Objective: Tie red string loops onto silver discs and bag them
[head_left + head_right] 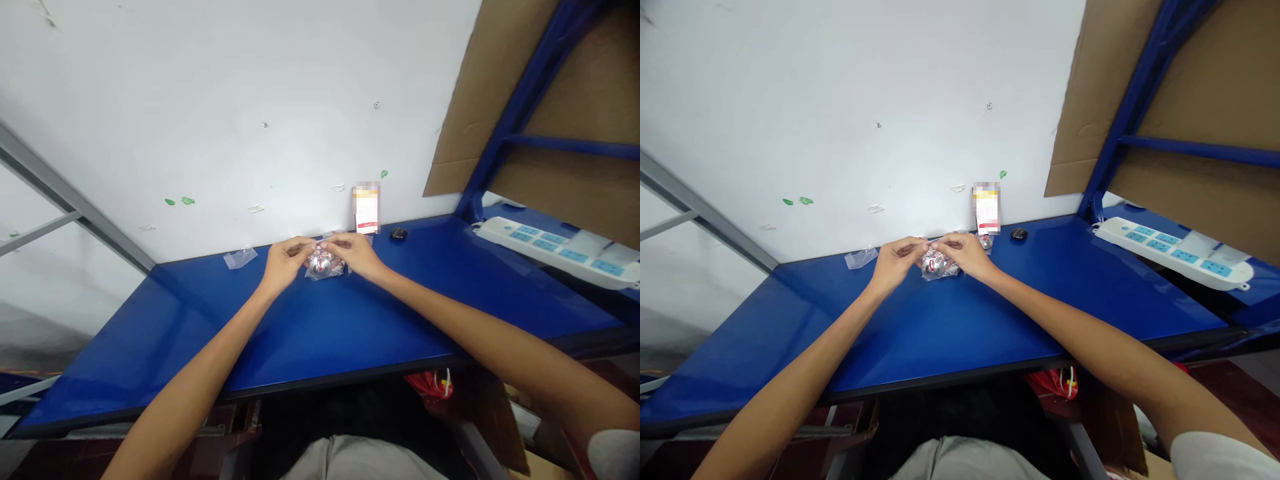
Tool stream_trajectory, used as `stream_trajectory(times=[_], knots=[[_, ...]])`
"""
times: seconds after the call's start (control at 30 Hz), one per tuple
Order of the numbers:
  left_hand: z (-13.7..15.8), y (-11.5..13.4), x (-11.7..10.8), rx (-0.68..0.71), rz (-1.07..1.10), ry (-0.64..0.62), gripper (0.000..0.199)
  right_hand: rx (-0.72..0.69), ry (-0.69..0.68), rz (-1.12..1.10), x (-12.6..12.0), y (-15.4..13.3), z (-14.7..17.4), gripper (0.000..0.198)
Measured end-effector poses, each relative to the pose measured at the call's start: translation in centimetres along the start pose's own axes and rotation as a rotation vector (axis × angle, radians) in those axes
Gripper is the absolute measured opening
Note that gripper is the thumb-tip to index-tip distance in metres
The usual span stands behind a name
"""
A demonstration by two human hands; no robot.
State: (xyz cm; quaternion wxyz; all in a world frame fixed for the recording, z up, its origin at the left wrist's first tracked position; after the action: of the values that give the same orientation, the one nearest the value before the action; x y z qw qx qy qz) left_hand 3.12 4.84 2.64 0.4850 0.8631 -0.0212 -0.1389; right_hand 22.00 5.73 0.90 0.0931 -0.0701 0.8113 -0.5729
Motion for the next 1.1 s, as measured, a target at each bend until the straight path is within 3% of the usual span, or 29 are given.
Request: stream_trajectory(times=[0.2,0.37,0.5,0.67,0.87,1.1], knots=[[0.4,1.2,-0.5,0.113,-0.001,0.091,0.028,-0.026,-0.031,-0.071,0.0,-0.8,0.3,0.041],[0.5,1.7,-1.1,0.182,0.059,-0.009,0.024,-0.068,-0.050,-0.069,-1.0,-1.7,0.5,0.026],[0.1,1.1,-1.1,0.109,0.016,0.025,0.024,-0.029,-0.159,-0.118,-0.9,-1.4,0.3,0.035],[0.2,0.6,-0.2,0.049,-0.031,0.063,0.036,-0.044,-0.057,0.066,-0.6,-0.8,0.0,0.042],[-0.1,-0.4,-0.4,0.001,-0.007,-0.040,0.038,-0.030,-0.013,0.073,-0.7,-0.5,-0.2,0.035],[-0.3,-0.4,-0.7,-0.003,0.002,-0.076,0.042,-0.068,0.002,0.096,-1.2,-1.1,-0.3,0.032]])
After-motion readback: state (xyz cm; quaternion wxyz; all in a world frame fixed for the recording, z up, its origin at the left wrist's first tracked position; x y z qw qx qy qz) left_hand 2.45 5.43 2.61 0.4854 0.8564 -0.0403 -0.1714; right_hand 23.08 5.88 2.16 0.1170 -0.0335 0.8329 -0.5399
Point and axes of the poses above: each hand's wrist, its own z-axis away from the middle knuckle, its own x-axis out of the palm, y = z × x, the point moved 5 cm from there along -z, towards the middle knuckle, and after that the axes turned 5 degrees about x, right-handed, at the moved point
